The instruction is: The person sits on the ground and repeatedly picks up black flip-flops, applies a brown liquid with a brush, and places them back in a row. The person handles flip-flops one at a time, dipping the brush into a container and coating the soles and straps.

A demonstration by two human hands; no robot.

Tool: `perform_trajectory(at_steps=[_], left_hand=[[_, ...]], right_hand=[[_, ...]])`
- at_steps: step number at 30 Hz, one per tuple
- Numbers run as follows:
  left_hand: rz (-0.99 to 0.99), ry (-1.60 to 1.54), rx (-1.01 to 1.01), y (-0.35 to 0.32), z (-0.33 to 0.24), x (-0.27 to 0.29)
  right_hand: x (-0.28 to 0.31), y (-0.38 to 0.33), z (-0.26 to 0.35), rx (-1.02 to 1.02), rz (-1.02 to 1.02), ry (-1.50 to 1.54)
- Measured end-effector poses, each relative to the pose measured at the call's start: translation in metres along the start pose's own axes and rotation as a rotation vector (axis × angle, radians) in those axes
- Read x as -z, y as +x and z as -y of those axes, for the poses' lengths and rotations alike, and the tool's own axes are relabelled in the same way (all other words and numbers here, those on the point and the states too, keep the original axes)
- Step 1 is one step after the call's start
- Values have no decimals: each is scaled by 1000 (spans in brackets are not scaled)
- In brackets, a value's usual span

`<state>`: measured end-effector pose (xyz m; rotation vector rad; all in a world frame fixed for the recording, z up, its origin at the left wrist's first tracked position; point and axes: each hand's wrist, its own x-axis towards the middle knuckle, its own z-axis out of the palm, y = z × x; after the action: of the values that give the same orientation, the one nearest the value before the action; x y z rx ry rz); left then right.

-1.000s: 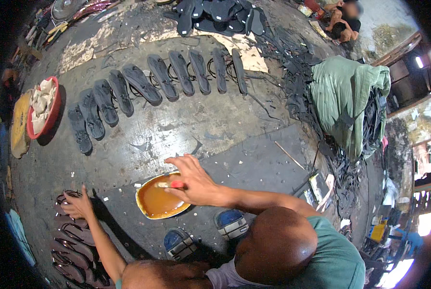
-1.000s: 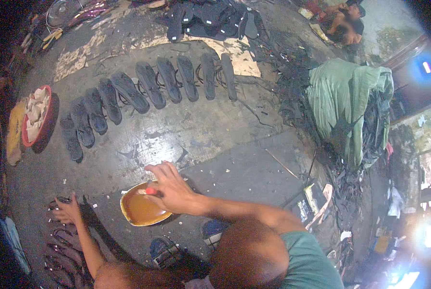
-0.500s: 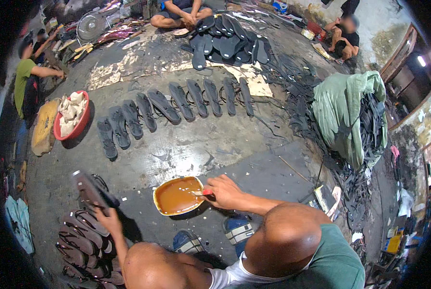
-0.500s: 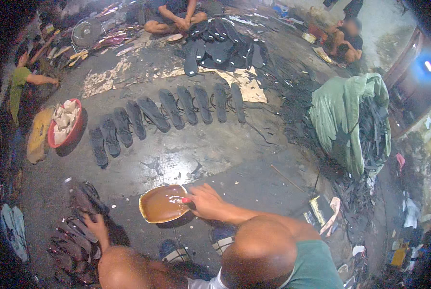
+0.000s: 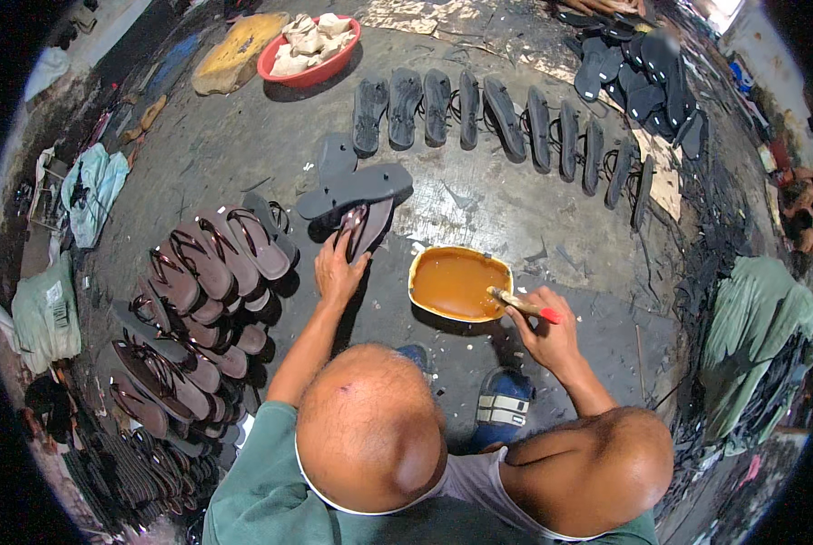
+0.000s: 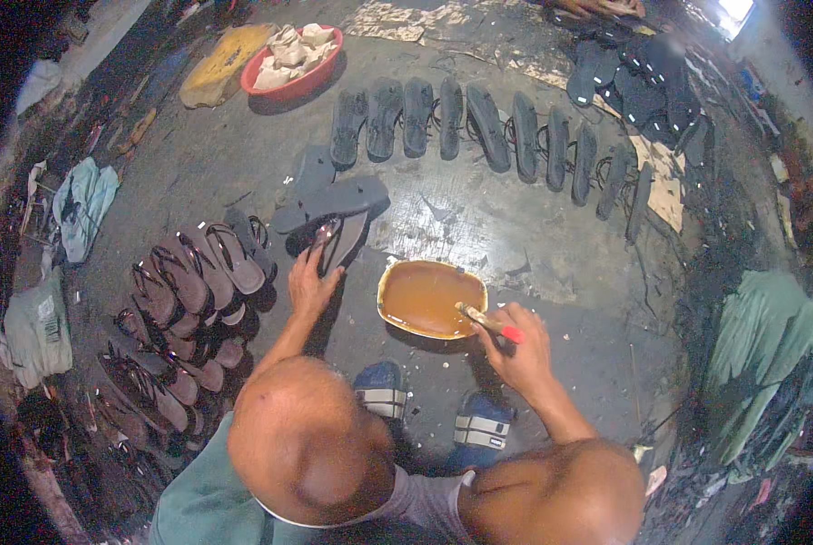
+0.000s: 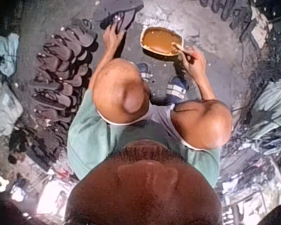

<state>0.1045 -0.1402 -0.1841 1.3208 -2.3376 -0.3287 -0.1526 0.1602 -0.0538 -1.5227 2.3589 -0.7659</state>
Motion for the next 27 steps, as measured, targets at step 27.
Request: perform_trajectory(at_steps=[27], left_hand=[[290, -1798, 39, 58, -288, 105]], right_hand=[[68, 68, 72, -134, -400, 1050]])
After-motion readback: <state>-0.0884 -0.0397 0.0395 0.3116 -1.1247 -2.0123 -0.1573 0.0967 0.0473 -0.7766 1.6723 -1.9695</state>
